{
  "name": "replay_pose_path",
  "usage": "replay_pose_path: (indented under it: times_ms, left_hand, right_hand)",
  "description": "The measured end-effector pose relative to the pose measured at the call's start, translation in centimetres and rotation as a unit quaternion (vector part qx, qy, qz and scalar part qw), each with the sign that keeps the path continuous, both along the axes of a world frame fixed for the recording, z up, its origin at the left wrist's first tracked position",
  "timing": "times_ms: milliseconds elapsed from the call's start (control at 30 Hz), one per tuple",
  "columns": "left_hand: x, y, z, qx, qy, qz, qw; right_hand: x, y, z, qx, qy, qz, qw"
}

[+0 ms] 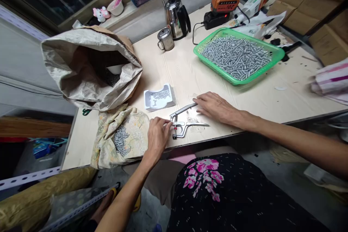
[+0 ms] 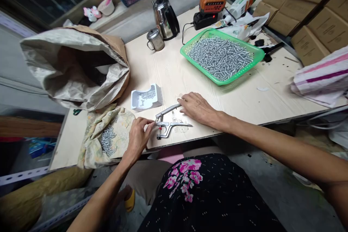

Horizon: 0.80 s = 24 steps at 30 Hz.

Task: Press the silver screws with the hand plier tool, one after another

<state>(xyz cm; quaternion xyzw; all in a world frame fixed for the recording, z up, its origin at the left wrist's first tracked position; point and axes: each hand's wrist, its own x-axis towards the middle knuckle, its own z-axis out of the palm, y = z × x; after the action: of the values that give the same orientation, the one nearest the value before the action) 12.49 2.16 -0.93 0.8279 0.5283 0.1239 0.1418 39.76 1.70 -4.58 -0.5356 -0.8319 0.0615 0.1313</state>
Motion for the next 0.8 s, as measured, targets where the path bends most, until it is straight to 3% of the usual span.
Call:
replay_pose_path:
  times_ms: [133,267,500,567,667,733,800]
  left_hand:
    - [0.1,-0.9,-0.3,-0.104,0.077,0.066,0.989]
    - [1.4,-0.1,-0.7,-0.198,0.101,0.107,0.969]
    - [0.7,1.5,-0.7,-0.338,0.035,0.113,0.934]
    - [0.5,1.1,-0.6,-0.328,0.023,0.105,0.939]
    - [0.3,0.3,-0.6,-0.244,0.023,0.081,0.966]
    - [0.1,0.2,-0.6,-0.308,0.014,0.099,0.946]
    - [-0.4,0.5,-0.4,-0.407,-0.022,0.143,0.902]
  right_hand:
    - [-1.9,0.8,-0.6,0.016,-0.031,-0.008,0.999]
    - [-2.7,1.3,-1.3,0.039,-0.064,-0.011,0.997]
    - [-2.6,1.5,-1.6,0.073,-0.082,-0.007,0.994]
    - [-2.8,1.5,-1.6,0.082,-0.091,-0.009,0.992]
    - [-3.1,1.5,-1.5,0.091,-0.107,-0.003,0.990]
    - [-3.1,1.5,-1.4,0.093,-0.114,-0.002,0.989]
    - [-3.1,1.4,-1.4,0.096,-0.114,-0.003,0.989]
